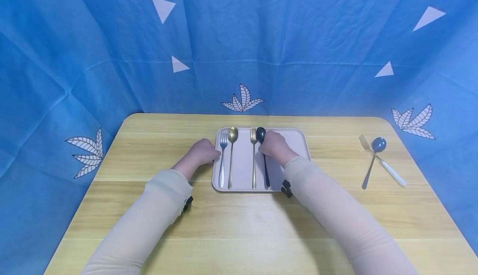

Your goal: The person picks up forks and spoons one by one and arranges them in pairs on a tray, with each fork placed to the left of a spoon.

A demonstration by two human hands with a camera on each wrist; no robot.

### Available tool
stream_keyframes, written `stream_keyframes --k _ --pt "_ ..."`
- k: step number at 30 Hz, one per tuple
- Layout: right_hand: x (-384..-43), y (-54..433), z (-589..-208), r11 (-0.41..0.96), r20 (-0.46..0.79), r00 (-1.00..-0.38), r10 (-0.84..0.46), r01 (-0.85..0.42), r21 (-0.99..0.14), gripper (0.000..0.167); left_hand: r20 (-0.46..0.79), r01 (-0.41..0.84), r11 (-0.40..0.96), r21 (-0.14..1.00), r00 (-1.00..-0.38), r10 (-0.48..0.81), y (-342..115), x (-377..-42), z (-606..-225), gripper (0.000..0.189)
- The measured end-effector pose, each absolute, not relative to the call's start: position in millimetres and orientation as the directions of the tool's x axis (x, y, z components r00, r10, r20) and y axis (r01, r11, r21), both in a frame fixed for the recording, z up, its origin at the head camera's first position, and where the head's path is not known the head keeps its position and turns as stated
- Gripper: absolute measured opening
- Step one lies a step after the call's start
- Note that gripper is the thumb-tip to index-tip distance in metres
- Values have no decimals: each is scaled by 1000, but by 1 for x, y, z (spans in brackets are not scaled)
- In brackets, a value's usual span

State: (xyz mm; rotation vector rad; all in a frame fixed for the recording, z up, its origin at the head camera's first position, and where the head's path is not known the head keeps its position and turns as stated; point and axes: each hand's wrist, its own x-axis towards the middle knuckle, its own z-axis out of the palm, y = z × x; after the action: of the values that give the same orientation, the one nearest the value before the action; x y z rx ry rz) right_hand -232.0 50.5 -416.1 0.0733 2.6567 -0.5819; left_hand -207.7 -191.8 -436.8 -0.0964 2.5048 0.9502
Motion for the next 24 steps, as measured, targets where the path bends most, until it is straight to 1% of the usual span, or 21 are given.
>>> stream_keyframes --k 3,15,24 --pt "-232 51 -417 913 -409 -912 -38 135 -386 29 -441 -219 760 612 -892 98 -192 -208 -437 32" --pt "-230 49 -418 907 -401 -916 -30 144 -396 32 -436 -220 769 600 -896 84 -192 -211 -443 31" --pt "-230 48 -418 907 -407 -913 -20 155 -392 34 -435 -222 756 616 -896 91 -193 -212 -445 33"
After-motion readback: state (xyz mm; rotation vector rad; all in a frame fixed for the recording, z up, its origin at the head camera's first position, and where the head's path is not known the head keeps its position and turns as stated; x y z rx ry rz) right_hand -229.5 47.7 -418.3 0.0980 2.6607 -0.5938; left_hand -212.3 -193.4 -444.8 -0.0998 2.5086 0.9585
